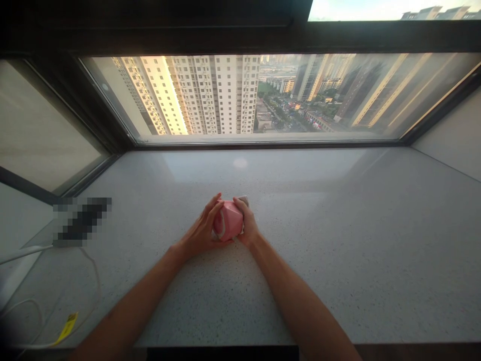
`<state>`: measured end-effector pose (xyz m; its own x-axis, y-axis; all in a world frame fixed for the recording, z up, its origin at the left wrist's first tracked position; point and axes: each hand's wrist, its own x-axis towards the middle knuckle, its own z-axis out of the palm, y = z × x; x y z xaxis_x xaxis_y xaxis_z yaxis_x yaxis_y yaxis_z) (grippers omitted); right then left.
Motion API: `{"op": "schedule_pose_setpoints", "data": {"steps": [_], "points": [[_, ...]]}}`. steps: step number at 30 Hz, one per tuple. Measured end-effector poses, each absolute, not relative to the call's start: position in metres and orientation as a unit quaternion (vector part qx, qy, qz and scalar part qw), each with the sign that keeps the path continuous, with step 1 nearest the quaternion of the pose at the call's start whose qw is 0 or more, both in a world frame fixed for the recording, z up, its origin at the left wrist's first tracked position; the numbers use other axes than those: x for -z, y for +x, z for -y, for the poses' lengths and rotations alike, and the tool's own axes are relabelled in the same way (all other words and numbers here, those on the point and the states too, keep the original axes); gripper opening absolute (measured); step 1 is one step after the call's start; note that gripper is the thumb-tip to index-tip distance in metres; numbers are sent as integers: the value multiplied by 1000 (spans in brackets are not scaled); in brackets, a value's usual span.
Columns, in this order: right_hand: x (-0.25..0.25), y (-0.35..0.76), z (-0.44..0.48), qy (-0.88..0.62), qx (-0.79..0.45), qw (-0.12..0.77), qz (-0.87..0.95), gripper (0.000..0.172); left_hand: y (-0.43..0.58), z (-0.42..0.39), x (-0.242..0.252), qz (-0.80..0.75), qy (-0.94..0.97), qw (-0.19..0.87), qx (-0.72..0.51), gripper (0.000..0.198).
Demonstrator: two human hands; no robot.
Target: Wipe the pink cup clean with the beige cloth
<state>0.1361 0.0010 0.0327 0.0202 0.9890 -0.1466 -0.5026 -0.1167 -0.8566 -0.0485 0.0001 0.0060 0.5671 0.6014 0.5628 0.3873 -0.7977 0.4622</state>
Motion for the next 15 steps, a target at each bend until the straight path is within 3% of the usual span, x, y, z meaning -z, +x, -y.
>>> {"op": "schedule_pose_setpoints", "data": {"steps": [15], "points": [[-30,135,-1,-377,-709,544,243,43,-45,1,0,-281,865,150,-388,131]]}}
